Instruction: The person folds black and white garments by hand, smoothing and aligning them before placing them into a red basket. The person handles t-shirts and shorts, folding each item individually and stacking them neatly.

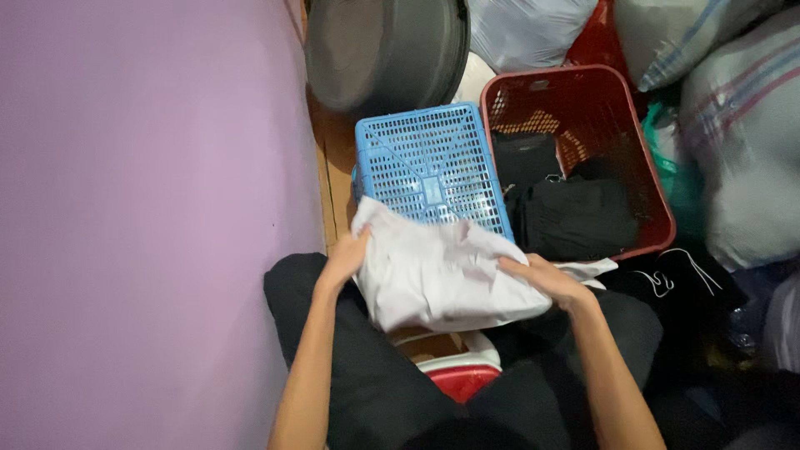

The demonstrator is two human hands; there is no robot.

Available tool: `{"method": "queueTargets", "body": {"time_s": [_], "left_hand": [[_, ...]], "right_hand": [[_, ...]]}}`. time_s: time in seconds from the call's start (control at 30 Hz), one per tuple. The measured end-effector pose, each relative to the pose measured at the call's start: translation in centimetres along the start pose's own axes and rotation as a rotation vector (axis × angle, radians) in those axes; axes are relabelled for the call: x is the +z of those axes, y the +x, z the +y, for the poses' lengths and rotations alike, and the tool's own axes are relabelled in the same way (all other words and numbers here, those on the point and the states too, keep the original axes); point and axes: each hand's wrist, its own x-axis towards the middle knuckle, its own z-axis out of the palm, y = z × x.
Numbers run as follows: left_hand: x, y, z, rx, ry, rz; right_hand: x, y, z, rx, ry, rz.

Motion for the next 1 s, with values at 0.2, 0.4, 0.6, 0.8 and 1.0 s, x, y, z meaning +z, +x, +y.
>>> {"method": "queueTargets", "body": {"time_s": [0.2,0.4,0.6,0.8,1.0], "left_hand": [[3.5,2.2,-1.8,0.091,-0.733,-0.027],[5.7,4.5,-0.1,0.242,-0.104,0.388],[9.3,1.4,0.5,0.534,0.678,0.089],[10.8,3.2,1.4,0.587,0.593,0.224],[10.4,10.6,3.5,0.593,0.647,0.342]], "right_hand": [[0.0,7.7,3.9,0.019,0.547,0.398],[-0.1,13.2,5.9,-0.460,-0.335,0.903],[4.8,12.2,2.3,-0.666,-1.052,0.601],[5.9,15.6,0.6,-0.542,-1.232,0.530],[3.4,22.6,-2.8,-0.511,-1.205,0.551]]}}
